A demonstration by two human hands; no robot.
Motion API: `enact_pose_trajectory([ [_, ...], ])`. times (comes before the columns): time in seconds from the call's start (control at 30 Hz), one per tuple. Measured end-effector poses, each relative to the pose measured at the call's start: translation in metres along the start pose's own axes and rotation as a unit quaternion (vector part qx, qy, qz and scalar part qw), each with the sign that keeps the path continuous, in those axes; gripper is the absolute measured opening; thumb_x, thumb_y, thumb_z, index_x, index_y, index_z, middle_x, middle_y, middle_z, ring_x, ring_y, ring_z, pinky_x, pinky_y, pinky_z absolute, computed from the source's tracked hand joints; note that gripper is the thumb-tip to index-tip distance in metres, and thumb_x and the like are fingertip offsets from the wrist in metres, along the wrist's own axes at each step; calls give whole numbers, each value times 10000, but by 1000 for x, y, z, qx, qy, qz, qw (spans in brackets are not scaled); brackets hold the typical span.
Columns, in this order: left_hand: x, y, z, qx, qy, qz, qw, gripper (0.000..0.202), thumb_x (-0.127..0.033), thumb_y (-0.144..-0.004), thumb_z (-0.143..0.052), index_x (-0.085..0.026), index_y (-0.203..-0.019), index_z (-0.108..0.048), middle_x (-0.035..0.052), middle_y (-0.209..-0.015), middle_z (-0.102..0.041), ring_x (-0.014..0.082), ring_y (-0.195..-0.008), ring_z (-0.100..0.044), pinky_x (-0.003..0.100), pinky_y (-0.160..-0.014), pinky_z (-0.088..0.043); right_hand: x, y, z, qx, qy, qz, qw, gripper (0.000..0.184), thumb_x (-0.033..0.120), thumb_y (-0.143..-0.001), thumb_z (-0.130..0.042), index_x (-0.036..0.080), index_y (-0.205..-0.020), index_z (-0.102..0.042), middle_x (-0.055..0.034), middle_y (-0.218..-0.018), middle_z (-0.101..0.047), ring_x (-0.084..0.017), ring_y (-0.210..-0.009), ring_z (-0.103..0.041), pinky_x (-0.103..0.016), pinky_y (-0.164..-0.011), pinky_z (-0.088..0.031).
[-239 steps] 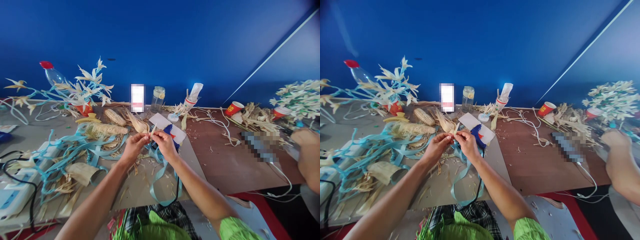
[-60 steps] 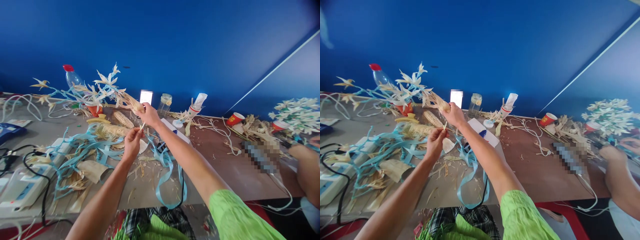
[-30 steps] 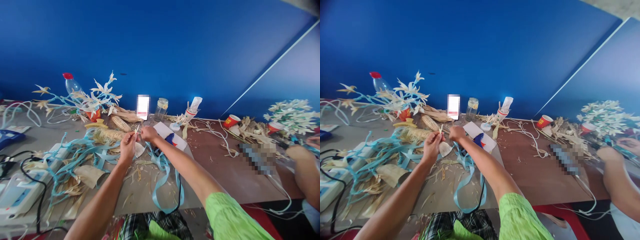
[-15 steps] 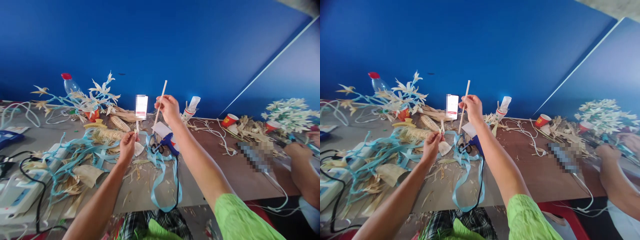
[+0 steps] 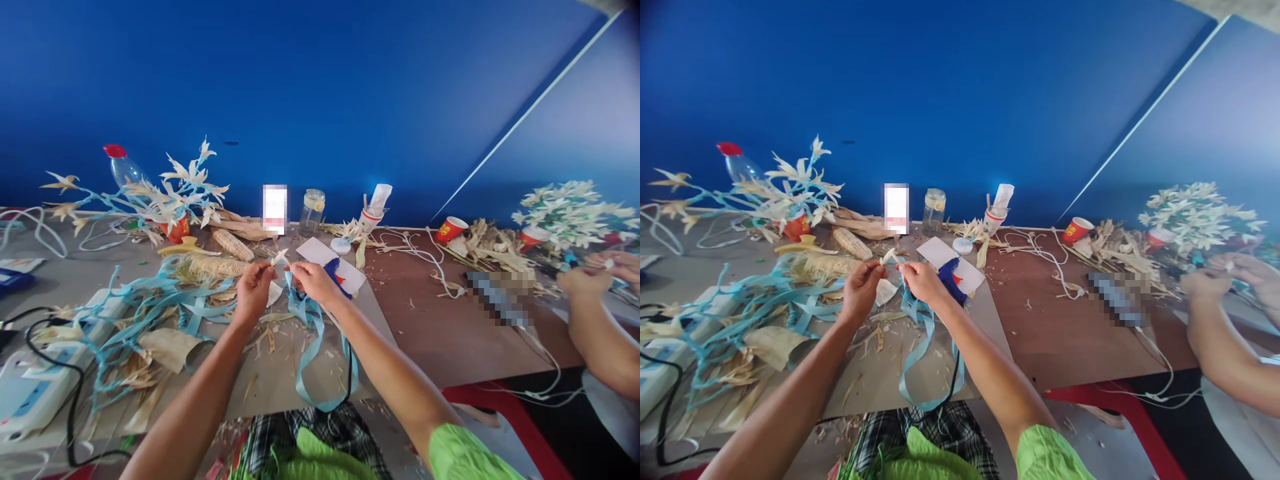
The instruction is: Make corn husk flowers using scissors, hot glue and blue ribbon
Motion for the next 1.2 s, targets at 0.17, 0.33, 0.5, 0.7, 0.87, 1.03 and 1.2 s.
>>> enact_pose_trajectory([
  [0.17,-2,3,-4,25,-75,-45,996,134,-270,-795,-539,-172,-797,-630,-12,-668,-609,116,-649,-551,241,-663,-434,2,4,-1,-15,-23,-24,999,315,244,-841,-449,185,-1103,-612,35,-611,-519,-66,-432,-441,-198,-450,-354],
  [0.33,-4,5,-11,55,-115,-75,989,144,-253,-816,-507,-179,-782,-626,-16,-672,-611,113,-651,-562,234,-663,-436,-4,5,-8,8,-51,-16,999,299,162,-790,-447,185,-1016,-641,25,-683,-540,-59,-459,-455,-192,-454,-348],
  [0.5,-8,7,-16,81,-156,-92,980,162,-256,-837,-485,-178,-788,-618,-11,-681,-610,111,-645,-550,227,-644,-431,-3,10,-6,11,-45,-5,999,277,371,-846,-465,157,-773,-624,42,-556,-467,-65,-437,-371,-205,-440,-289],
  [0.7,-11,10,-21,100,-172,-101,975,170,-266,-845,-485,-181,-822,-631,2,-710,-628,122,-670,-570,246,-669,-441,8,15,5,-33,73,10,997,435,466,-867,-439,166,-568,-538,30,-461,-447,-96,-496,-442,-215,-508,-312],
  [0.87,-8,12,-23,112,-161,-92,976,176,-275,-850,-487,-178,-832,-633,21,-778,-657,135,-722,-591,260,-707,-450,7,16,4,-38,94,-14,995,436,434,-877,-430,161,-559,-551,16,-474,-502,-92,-482,-458,-216,-521,-332],
  [1.03,-10,13,-23,114,-166,-107,974,180,-273,-852,-479,-179,-799,-622,20,-753,-643,134,-715,-579,260,-710,-444,1,15,2,-27,32,-54,998,405,426,-869,-444,161,-590,-570,38,-417,-461,-76,-409,-403,-208,-461,-302],
  [1.2,-17,15,-24,114,-161,-130,972,181,-275,-852,-484,-187,-760,-613,15,-704,-627,133,-681,-568,264,-689,-439,-1,19,-4,39,-93,-126,987,429,457,-856,-462,157,-561,-544,62,-363,-400,-44,-326,-280,-198,-377,-206],
])
Point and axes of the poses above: each hand's wrist, its own y-axis away from the middle knuckle, its own z-axis out of the back of the hand, x = y × z, the point moved 8 cm from there along -y, towards the middle knuckle
